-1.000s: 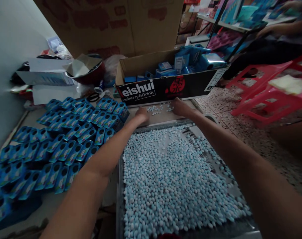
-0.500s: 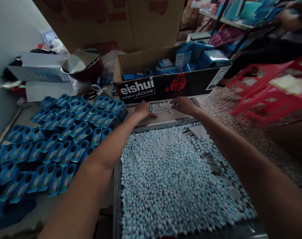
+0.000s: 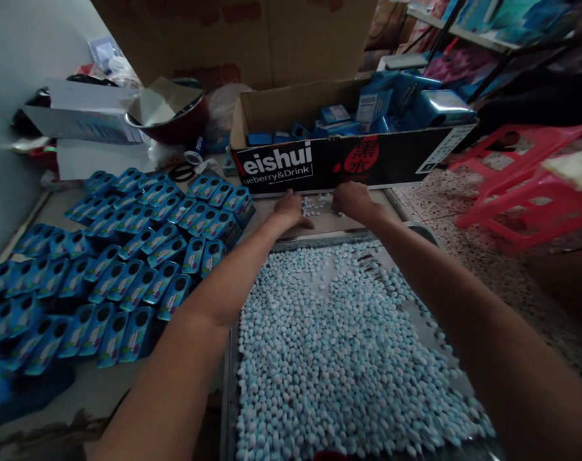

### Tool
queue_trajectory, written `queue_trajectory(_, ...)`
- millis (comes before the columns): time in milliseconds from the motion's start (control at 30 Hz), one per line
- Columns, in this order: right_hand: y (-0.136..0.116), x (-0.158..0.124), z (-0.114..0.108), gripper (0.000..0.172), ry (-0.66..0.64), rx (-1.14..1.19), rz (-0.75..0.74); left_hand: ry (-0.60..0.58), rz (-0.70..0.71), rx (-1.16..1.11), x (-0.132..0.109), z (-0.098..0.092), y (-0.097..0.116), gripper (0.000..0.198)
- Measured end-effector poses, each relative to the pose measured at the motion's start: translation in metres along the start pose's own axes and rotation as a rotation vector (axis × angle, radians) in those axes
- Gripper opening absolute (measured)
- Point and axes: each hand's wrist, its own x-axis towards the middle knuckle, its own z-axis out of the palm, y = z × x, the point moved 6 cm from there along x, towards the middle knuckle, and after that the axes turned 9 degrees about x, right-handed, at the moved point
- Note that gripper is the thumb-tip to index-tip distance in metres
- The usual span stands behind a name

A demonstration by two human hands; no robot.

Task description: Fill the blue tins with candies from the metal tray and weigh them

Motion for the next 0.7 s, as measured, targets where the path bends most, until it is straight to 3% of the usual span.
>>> queue_trajectory(100,-0.001,-0.013,-0.019,0.019,0.056,0.158,-0.009,0.014,-0.013,-0.035,-0.002,-0.001,-0.001,0.089)
queue_trajectory(200,0.024,-0.034,-0.049,0.020,0.129,0.380,0.020,0.027,0.023,-0.056,-0.001,0.000,0.002,0.083)
queue_trajectory(333,0.103,-0.072,-0.097,0.012,0.355,0.644,0.175,0.053,0.059,-0.083,0.003,0.000,0.007,0.074)
queue_trajectory(500,0.199,-0.116,-0.128,0.017,0.653,0.604,0.491,0.051,0.127,-0.094,-0.002,0.000,0.026,0.058)
queue_trajectory(600,0.219,-0.115,-0.124,0.038,0.620,0.528,0.496,0.051,0.168,-0.105,-0.007,-0.003,0.036,0.060)
queue_trajectory(700,0.208,-0.106,-0.111,0.080,0.454,0.455,0.372,0.069,0.142,-0.093,-0.009,-0.013,0.028,0.069)
